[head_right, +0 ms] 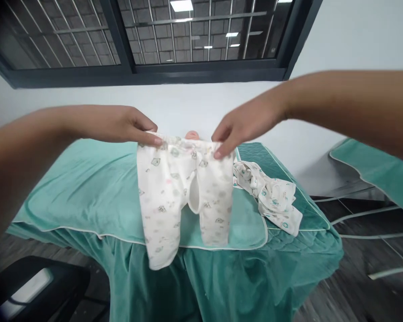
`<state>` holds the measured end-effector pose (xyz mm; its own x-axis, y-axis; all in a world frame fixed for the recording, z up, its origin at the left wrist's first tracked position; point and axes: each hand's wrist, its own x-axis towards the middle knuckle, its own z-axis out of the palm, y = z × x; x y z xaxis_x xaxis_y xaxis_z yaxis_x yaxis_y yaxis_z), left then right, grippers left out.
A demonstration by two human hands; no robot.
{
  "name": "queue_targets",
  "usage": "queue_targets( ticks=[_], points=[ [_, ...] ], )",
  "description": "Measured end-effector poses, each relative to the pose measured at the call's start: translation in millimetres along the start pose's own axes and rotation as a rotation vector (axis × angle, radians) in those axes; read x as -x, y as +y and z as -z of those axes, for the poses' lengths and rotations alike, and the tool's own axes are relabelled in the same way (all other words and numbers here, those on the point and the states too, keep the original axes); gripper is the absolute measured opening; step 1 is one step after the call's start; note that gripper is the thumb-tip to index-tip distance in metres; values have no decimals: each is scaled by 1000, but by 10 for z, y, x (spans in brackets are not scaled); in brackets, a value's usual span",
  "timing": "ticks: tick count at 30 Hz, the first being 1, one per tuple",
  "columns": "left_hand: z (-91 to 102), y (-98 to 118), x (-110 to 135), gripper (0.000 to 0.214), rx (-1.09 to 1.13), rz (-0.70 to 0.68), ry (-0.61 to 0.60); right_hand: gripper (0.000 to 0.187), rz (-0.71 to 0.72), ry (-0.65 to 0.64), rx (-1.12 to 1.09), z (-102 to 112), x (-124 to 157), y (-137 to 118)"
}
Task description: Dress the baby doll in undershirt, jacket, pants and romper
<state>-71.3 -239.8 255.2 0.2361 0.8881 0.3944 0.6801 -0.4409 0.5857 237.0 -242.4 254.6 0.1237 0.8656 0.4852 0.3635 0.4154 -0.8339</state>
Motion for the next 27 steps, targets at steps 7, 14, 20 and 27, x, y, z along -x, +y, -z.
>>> queue_targets(
  ticks=[7,14,20,27],
  points=[
    [-479,-64,220,32,227,-67,141,29,-67,-772,-118,-369,328,213],
    [-1214,-624,454,50,597,67,67,27,41,-538,-454,-1215,330,390],
    [-1376,-1461,521,34,337,460,250,58,12,-526,-183,-1679,120,1055],
    [-1731,-1930,292,37,77,394,124,84,-2,-351,563,-2080,-472,2297]
  ],
)
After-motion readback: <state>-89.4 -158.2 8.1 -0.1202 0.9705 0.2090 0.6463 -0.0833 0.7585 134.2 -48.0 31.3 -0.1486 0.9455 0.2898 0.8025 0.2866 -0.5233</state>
